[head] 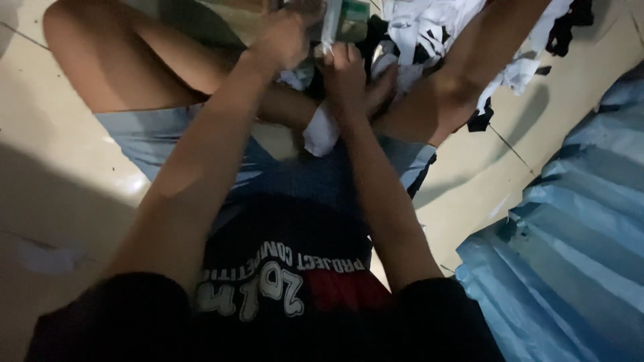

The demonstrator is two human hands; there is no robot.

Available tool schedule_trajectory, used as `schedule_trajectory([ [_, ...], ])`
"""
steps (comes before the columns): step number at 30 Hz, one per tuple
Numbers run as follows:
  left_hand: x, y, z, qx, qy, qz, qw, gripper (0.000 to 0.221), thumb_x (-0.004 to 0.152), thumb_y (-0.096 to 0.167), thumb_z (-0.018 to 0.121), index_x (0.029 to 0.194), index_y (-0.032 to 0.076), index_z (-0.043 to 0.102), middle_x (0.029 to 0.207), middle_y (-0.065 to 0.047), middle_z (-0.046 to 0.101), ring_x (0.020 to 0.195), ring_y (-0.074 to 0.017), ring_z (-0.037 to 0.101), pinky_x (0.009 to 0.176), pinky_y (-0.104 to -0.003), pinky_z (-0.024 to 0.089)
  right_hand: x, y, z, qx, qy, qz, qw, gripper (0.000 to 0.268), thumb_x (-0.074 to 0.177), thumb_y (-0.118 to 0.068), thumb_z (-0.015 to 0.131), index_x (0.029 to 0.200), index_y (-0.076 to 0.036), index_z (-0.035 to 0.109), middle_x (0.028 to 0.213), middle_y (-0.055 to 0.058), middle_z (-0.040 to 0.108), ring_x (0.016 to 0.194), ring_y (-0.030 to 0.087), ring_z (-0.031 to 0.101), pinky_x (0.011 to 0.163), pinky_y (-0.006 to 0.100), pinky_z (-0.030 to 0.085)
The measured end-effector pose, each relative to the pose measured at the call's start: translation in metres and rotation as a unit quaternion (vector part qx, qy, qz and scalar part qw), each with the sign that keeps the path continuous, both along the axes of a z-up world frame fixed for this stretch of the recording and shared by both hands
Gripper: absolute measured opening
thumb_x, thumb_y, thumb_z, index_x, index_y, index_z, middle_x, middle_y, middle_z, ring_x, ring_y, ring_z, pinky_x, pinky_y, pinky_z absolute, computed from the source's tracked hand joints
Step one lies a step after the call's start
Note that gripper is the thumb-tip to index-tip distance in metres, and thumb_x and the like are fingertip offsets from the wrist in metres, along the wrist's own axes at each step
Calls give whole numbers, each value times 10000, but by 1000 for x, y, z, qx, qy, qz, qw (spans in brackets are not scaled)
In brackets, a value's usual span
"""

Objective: Cleaning ink from a screen printing squeegee using cloth scraps.

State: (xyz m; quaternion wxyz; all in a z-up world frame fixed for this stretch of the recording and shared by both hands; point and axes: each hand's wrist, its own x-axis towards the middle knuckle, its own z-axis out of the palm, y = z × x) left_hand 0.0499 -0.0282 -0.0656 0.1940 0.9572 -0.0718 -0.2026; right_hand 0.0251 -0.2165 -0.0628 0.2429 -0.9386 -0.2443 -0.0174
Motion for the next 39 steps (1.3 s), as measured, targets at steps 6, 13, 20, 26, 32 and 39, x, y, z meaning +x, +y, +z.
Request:
schedule_trajectory([
  [6,3,13,5,-95,-84,-40,991,517,982,189,530,1489,94,574,1266,-321,670,1169,-478,606,1019,-578,349,-8,-6,3,85,-27,10,996,210,1027,-188,491,966,-39,627,938,155,603,817,345,596,756,443,462],
  [13,-67,66,36,-309,-152,201,917,239,1061,31,527,1277,33,630,1180,-182,693,1031,-295,696,888,-405,549,10,-24,0,272,85,-209,936,242,1010,-409,604,1023,-176,665,750,-17,712,692,111,674,678,284,525],
  [20,-55,67,3,-348,-264,240,867,126,1022,50,551,961,35,661,861,-130,661,749,-240,583,681,-415,452,5,-12,6,316,52,-105,942,204,1030,-250,673,1188,-123,649,1078,58,742,1015,188,720,927,303,561],
  [26,-47,45,37,-253,-181,153,938,264,1056,89,569,1309,63,639,1263,-196,655,1151,-364,628,945,-495,497,25,-12,6,113,-9,58,992,241,1068,-192,648,1282,-92,700,1190,83,685,1067,245,693,966,353,550],
  [32,17,12,45,-87,7,31,996,346,1090,271,490,1371,116,618,1072,-208,662,868,-355,631,764,-501,483,28,-9,32,1,44,113,993,375,996,-46,608,1355,-149,640,1312,74,574,1073,337,657,931,442,513],
  [39,21,12,28,-69,0,-7,998,551,1097,357,267,1162,50,720,1191,-261,691,1092,-403,617,939,-502,410,33,14,50,-54,-306,176,934,126,1040,-63,591,967,-30,688,867,66,590,757,225,585,690,303,543],
])
